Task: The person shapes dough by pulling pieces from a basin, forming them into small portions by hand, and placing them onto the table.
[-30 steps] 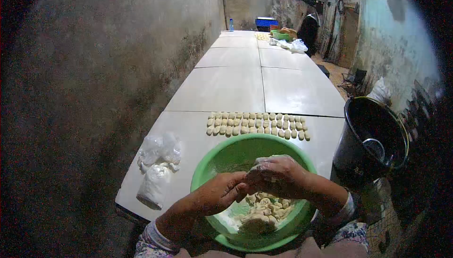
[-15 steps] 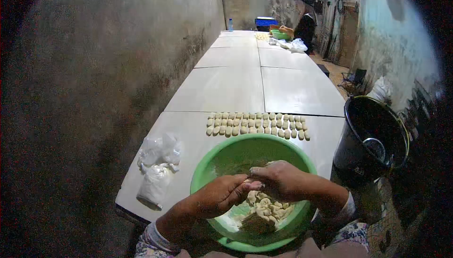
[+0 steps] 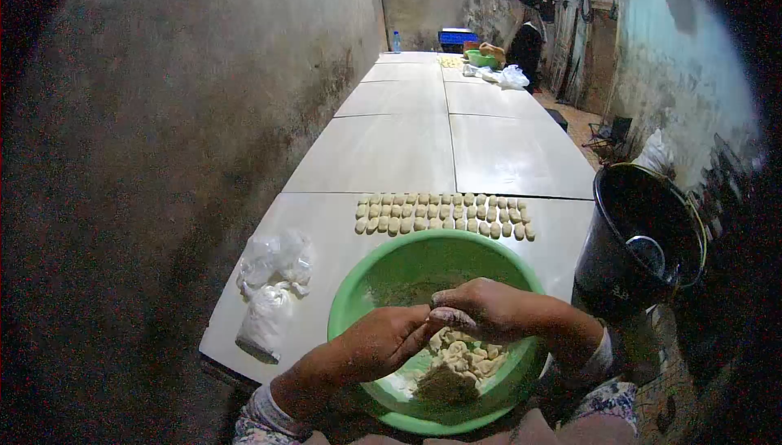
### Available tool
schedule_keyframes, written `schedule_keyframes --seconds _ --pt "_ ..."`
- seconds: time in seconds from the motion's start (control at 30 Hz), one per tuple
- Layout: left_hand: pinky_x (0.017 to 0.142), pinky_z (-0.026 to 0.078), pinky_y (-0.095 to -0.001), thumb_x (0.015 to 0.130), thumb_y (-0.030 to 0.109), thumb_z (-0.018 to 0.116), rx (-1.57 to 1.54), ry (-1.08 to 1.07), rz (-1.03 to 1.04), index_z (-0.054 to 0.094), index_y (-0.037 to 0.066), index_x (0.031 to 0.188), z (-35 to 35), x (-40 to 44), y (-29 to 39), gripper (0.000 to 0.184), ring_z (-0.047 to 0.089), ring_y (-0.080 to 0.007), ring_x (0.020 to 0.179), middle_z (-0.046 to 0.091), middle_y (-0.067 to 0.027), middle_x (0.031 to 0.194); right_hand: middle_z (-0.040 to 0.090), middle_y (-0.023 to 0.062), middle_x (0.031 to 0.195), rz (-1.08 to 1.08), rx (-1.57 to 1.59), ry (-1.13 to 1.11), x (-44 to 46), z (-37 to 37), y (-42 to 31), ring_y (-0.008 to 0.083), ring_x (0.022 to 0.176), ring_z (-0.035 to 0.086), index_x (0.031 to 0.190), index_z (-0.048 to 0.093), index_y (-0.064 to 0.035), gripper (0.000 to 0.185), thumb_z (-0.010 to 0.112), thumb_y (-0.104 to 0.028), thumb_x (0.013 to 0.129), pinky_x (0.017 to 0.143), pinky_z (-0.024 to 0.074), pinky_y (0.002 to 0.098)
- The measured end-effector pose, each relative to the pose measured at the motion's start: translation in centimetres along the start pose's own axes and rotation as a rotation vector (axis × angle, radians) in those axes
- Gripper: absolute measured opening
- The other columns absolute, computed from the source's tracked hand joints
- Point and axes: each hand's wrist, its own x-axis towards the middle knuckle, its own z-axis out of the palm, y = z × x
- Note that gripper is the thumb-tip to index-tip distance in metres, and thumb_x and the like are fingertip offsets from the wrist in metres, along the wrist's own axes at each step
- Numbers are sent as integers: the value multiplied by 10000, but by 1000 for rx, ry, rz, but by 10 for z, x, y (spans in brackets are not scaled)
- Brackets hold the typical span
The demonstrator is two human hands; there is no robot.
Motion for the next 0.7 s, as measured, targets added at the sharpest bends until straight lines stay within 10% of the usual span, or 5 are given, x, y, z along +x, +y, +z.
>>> schedule_keyframes --seconds 0.23,0.4,0.7 --pt "716 455 -362 979 343 327 -182 53 -35 516 33 1142 0 -4 -5 398 570 -313 777 560 -174 837 562 162 733 297 430 145 -3 -5 15 252 682 547 849 538 -9 463 330 -406 966 643 439 386" --pt "726 451 -382 970 316 352 -97 48 -11 505 18 1123 -1 -4 -10 368 577 -330 801 568 -197 858 541 217 722 141 25 -45 0 -7 -10 352 647 540 864 533 2 430 357 -376 966 638 435 427" --pt "670 463 -393 896 474 478 78 205 166 535 26 1035 -1 -2 -9 473 603 -307 742 596 -166 817 610 190 840 104 295 -72 -3 -7 0 282 735 584 1003 577 -7 436 344 -375 978 727 465 378"
